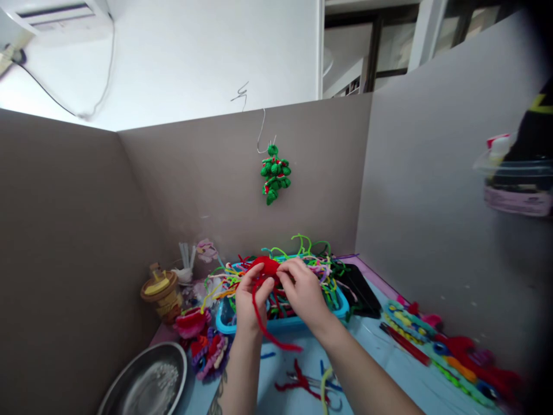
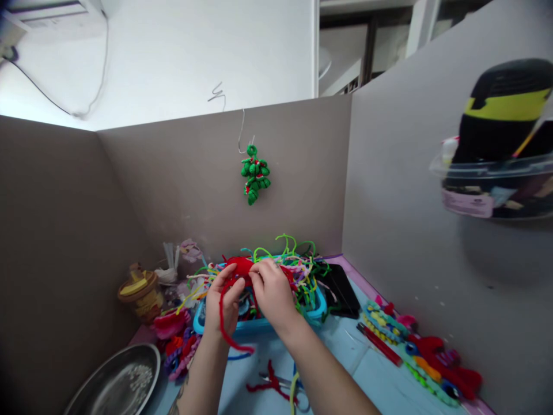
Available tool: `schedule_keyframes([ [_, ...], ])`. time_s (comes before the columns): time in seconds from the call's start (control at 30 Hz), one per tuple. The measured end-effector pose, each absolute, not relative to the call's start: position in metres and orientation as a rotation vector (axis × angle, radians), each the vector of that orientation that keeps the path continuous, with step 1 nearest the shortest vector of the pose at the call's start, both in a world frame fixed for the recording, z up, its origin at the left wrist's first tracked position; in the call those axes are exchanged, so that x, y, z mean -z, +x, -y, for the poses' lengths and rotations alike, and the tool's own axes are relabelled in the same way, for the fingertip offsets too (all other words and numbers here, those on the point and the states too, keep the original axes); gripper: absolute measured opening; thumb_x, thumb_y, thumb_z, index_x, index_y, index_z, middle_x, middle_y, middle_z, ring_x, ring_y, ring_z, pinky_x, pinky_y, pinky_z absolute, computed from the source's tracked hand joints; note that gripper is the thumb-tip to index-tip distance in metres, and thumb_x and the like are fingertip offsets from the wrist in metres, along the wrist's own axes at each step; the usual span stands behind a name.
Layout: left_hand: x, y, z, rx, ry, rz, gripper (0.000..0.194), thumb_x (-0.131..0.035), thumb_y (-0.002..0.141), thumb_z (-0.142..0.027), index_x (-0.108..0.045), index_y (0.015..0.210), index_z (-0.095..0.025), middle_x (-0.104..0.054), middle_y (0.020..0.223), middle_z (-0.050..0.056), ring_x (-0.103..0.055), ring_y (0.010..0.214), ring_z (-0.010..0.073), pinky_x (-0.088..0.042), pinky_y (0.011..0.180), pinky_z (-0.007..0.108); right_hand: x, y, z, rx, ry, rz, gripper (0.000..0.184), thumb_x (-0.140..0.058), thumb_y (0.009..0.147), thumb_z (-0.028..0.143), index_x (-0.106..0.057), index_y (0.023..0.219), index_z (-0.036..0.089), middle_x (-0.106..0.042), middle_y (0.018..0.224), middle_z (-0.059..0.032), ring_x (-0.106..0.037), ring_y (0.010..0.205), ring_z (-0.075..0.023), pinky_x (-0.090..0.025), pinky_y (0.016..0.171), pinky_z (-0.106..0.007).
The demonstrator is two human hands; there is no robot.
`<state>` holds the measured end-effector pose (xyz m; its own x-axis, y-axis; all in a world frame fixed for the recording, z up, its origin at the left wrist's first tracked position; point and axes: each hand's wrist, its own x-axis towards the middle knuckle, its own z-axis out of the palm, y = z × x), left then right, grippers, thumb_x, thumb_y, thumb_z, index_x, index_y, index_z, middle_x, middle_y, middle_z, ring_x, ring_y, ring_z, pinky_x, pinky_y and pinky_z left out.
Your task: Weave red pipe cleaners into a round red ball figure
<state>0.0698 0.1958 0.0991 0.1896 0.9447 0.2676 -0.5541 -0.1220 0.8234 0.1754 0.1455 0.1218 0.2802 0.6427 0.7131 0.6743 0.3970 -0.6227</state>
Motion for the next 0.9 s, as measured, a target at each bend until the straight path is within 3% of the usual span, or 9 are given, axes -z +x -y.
schedule_keyframes([
  [0.27, -0.099, 0.071, -0.197, -1.415, 0.962, -0.476, 0.037, -0.079, 0.057, -0.017, -0.064, 0.091, -0.018, -0.068, 0.09, 0.003, -0.063, 0.082, 0.0132, -0.047, 0.077, 0.025, -0.119, 0.175, -0.151, -0.292, -1.225, 1.163, 0.009, -0.059, 0.075, 0.022, -0.057, 0.067, 0.019, -0.057, 0.071, -0.0007, -0.054, 0.069, -0.0157, -0.042, 0.064, -0.026],
  [0.47, -0.099, 0.072, -0.195, -1.417, 0.975, -0.484, 0.037, -0.079, 0.057, -0.017, -0.065, 0.091, -0.019, -0.069, 0.088, 0.002, -0.063, 0.079, 0.0124, -0.047, 0.074, 0.023, -0.116, 0.176, -0.157, -0.594, -1.101, 0.983, 0.014, -0.066, 0.068, 0.028, -0.056, 0.064, 0.018, -0.056, 0.061, 0.0026, -0.05, 0.058, -0.0127, -0.04, 0.057, -0.025],
  [0.7, -0.098, 0.072, -0.195, -1.459, 1.068, -0.497, 0.035, -0.078, 0.059, -0.017, -0.066, 0.092, -0.019, -0.069, 0.09, 0.003, -0.063, 0.082, 0.0136, -0.048, 0.077, 0.026, -0.11, 0.173, -0.161, -0.692, -1.027, 0.863, 0.016, -0.07, 0.065, 0.03, -0.064, 0.069, 0.016, -0.064, 0.067, -0.0014, -0.058, 0.065, -0.0162, -0.044, 0.064, -0.028],
  [0.9, -0.097, 0.072, -0.193, -1.473, 1.124, -0.526, 0.034, -0.077, 0.06, -0.019, -0.066, 0.092, -0.018, -0.07, 0.089, 0.004, -0.064, 0.081, 0.0153, -0.05, 0.076, 0.027, -0.108, 0.172, -0.163, -0.721, -0.96, 0.782, 0.02, -0.075, 0.06, 0.031, -0.062, 0.065, 0.017, -0.061, 0.061, 0.0016, -0.054, 0.059, -0.0134, -0.042, 0.057, -0.026],
])
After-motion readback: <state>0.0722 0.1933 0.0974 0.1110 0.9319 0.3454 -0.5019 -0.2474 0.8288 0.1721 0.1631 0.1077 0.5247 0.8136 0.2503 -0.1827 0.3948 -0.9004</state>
